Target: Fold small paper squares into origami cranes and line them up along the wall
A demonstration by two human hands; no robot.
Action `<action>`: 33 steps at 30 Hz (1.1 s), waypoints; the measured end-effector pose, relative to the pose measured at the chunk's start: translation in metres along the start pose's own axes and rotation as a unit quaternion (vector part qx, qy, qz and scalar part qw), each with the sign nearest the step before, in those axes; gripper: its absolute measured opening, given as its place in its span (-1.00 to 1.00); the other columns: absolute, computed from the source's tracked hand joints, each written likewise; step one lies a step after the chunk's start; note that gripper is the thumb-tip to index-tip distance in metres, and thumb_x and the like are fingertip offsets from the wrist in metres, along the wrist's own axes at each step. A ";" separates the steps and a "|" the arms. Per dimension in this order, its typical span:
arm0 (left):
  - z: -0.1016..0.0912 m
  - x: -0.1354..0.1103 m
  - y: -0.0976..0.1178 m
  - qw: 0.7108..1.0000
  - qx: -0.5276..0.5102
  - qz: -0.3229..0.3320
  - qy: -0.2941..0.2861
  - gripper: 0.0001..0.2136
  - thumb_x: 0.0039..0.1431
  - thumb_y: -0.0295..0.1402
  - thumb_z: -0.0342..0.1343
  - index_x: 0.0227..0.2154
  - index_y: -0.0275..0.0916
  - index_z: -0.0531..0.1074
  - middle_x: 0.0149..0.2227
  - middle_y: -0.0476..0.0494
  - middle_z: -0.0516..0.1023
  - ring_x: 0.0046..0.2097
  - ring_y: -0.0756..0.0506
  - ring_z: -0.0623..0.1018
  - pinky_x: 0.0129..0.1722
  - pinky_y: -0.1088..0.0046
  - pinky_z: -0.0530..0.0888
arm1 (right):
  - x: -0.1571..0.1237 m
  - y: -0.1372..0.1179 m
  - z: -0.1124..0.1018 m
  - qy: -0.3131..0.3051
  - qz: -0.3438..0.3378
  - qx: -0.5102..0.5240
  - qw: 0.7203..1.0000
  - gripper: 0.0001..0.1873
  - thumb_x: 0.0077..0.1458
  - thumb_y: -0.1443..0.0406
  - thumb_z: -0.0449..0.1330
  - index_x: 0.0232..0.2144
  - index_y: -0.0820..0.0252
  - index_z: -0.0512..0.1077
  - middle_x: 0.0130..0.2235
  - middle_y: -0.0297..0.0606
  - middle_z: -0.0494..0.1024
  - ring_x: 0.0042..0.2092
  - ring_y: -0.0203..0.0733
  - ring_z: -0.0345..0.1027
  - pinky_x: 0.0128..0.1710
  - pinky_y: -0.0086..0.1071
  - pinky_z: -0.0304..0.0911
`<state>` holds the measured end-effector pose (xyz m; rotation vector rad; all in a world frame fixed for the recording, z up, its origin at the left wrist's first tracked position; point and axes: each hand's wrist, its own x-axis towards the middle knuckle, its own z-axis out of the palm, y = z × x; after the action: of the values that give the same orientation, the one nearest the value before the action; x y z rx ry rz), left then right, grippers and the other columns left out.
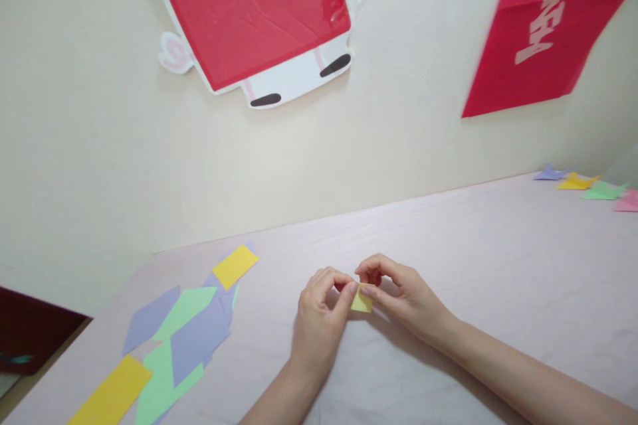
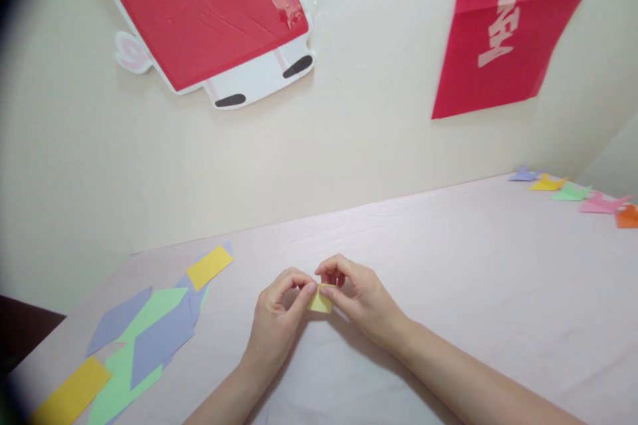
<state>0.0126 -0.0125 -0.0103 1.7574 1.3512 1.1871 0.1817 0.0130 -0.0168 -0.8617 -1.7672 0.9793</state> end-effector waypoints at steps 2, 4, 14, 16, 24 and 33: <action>0.001 0.000 0.000 1.000 -0.006 -0.005 -0.001 -0.83 0.25 -0.31 0.10 -0.44 -0.21 0.45 -0.37 -0.03 0.50 -0.25 -0.08 0.47 -0.18 0.44 0.33 | 0.000 -0.001 0.001 -0.004 0.021 0.011 1.000 -0.93 0.16 0.29 0.18 -0.29 0.18 0.43 -0.38 -0.35 0.46 -0.34 -0.28 0.31 -0.31 -0.41 0.24; 0.004 0.000 0.001 0.999 -0.040 -0.025 -0.006 -0.84 0.26 -0.28 0.08 -0.40 -0.21 0.45 -0.36 -0.03 0.50 -0.24 -0.08 0.47 -0.19 0.45 0.33 | 0.001 -0.002 0.003 0.004 0.038 0.024 0.999 -0.90 0.17 0.26 0.19 -0.34 0.18 0.44 -0.41 -0.35 0.45 -0.36 -0.28 0.30 -0.32 -0.41 0.23; 0.017 -0.001 0.003 0.983 -0.143 -0.112 -0.030 -0.86 0.17 -0.27 0.14 -0.36 -0.25 0.44 -0.39 -0.03 0.49 -0.33 -0.04 0.41 -0.32 0.51 0.32 | 0.000 0.003 0.005 0.066 0.110 0.159 0.979 -0.75 0.05 0.15 0.30 -0.27 0.16 0.43 -0.36 -0.35 0.46 -0.32 -0.25 0.33 -0.31 -0.41 0.26; 0.017 -0.001 0.003 0.984 -0.134 -0.112 -0.030 -0.85 0.17 -0.27 0.14 -0.40 -0.26 0.44 -0.42 -0.02 0.47 -0.35 -0.03 0.40 -0.34 0.51 0.31 | 0.000 0.003 0.004 0.051 0.110 0.132 0.984 -0.75 0.07 0.14 0.29 -0.27 0.16 0.46 -0.36 -0.34 0.47 -0.31 -0.24 0.32 -0.30 -0.40 0.24; 0.015 -0.002 0.002 0.986 -0.120 -0.114 -0.024 -0.76 0.18 -0.17 0.13 -0.45 -0.25 0.42 -0.47 0.01 0.39 -0.38 -0.02 0.36 -0.37 0.52 0.27 | 0.003 0.000 0.002 0.033 0.146 0.166 0.975 -0.66 0.03 0.05 0.29 -0.47 0.21 0.44 -0.47 -0.34 0.46 -0.39 -0.24 0.30 -0.35 -0.40 0.20; 0.015 -0.004 0.005 0.994 -0.056 -0.085 -0.026 -0.79 0.20 -0.24 0.09 -0.49 -0.22 0.38 -0.47 0.01 0.41 -0.37 -0.04 0.38 -0.34 0.50 0.29 | 0.005 -0.001 0.003 0.040 0.154 0.183 0.970 -0.69 -0.02 0.07 0.32 -0.49 0.21 0.45 -0.49 -0.37 0.42 -0.41 -0.26 0.27 -0.37 -0.40 0.19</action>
<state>0.0283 -0.0168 -0.0131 1.5514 1.3472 1.0936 0.1774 0.0163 -0.0143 -0.9349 -1.3460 1.4013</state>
